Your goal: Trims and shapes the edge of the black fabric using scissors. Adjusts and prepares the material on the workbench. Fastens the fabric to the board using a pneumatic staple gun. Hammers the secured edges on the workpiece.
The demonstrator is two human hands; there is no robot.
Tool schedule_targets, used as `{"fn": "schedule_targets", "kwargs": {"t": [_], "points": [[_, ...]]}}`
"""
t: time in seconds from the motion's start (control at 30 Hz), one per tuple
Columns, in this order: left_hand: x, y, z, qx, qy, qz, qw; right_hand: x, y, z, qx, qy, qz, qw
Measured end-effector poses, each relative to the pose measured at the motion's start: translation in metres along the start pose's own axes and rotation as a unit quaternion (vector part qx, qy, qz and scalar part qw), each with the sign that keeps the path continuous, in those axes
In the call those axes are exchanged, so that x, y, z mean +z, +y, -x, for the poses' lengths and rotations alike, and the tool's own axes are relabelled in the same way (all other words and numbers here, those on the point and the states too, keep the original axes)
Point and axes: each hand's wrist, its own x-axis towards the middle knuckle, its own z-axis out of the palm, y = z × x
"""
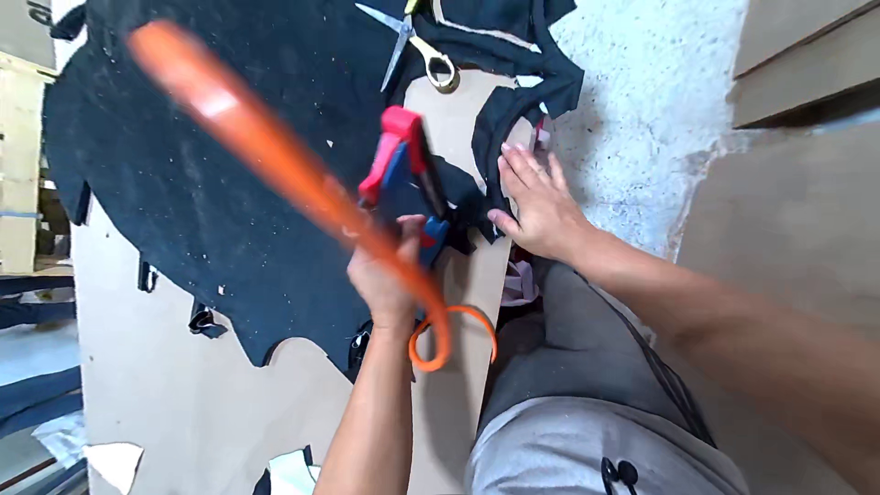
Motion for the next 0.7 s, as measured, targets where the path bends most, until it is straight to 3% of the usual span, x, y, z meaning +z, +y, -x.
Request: {"fn": "schedule_targets", "kwargs": {"t": [0.1,0.2,0.4,0.7], "points": [[-0.023,-0.022,-0.012,-0.027,0.050,0.106,0.993,-0.002,-0.014,-0.013,-0.030,0.055,0.009,0.998],[-0.037,-0.037,-0.033,-0.015,0.086,0.136,0.987,0.012,-0.033,-0.048,-0.067,0.016,0.019,0.997],[-0.030,-0.053,-0.080,0.029,0.106,0.128,0.986,0.034,-0.069,-0.105,-0.037,-0.047,0.054,0.997],[-0.022,-0.059,-0.105,0.058,0.115,0.030,0.991,0.050,-0.078,-0.130,-0.036,0.007,0.038,0.999]]}}
